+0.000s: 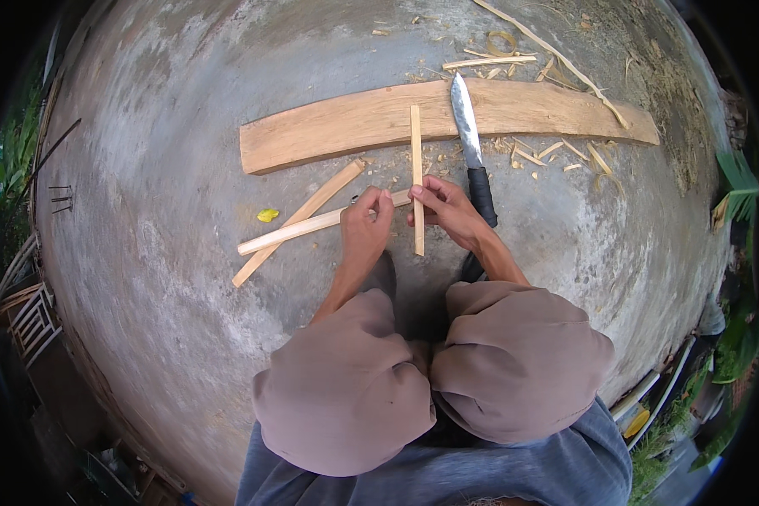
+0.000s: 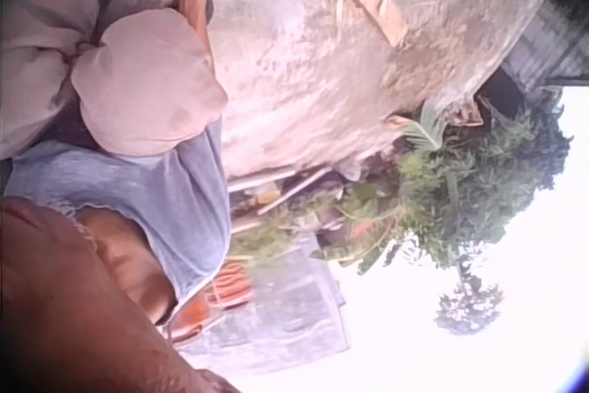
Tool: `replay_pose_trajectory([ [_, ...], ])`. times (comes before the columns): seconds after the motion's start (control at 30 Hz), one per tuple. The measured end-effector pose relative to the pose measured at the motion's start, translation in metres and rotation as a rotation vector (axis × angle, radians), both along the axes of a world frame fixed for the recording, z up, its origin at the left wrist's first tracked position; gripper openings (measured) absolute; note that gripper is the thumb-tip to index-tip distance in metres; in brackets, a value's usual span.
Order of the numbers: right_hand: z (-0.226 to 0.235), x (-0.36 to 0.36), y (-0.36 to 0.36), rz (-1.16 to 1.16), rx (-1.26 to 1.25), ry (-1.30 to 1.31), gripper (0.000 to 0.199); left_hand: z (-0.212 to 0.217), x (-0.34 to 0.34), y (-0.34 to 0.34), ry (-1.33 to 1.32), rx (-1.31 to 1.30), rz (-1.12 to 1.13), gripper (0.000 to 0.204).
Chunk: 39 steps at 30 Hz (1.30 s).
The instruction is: The person sits on a concrete floor and uses a large knife to cut a long wooden plank into smaller strips. They repeatedly slice the wood, creating thin slivers and short pieces, which accumulate on the ground.
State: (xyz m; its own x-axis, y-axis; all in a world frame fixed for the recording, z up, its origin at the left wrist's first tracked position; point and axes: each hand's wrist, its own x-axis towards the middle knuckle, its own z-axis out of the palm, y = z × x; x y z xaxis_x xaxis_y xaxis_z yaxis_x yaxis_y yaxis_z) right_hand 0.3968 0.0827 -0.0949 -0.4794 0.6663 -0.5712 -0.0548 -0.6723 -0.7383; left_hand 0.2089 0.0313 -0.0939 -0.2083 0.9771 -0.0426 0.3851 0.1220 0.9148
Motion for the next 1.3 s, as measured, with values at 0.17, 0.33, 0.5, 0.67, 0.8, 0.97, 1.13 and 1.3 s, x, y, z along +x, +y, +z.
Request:
replay_pose_trajectory([
  [0.17, -0.021, 0.046, 0.001, -0.317, 0.1, -0.107, 0.029, -0.023, -0.068, 0.003, -0.059, -0.003, 0.343, 0.012],
  [0.33, -0.032, 0.076, -0.004, -0.441, 0.137, -0.258, 0.031, -0.042, -0.103, -0.043, 0.663, 0.038, -0.02, 0.038],
  [0.5, -0.033, 0.078, -0.03, -0.445, 0.174, -0.397, 0.035, -0.065, -0.086, -0.061, 0.774, -0.055, -0.099, 0.036],
  [0.67, -0.04, 0.072, -0.05, -0.429, 0.219, -0.435, 0.037, -0.066, -0.089, -0.063, 0.71, -0.109, -0.143, 0.033],
  [0.8, -0.049, 0.062, -0.047, -0.366, 0.326, -0.508, 0.037, -0.047, -0.1, -0.074, 0.452, -0.14, -0.045, 0.026],
  [0.97, -0.051, 0.057, -0.031, -0.328, 0.367, -0.479, 0.035, -0.015, -0.085, -0.024, -0.046, -0.445, 0.081, 0.036],
  [1.13, -0.051, 0.025, -0.004, -0.185, 0.555, -0.461, 0.035, -0.014, -0.11, 0.04, -0.077, -0.625, -0.188, 0.044],
  [1.3, -0.088, 0.011, 0.016, -0.15, 0.441, -0.441, 0.037, -0.026, -0.13, 0.076, -0.019, -0.665, -0.313, 0.048],
])
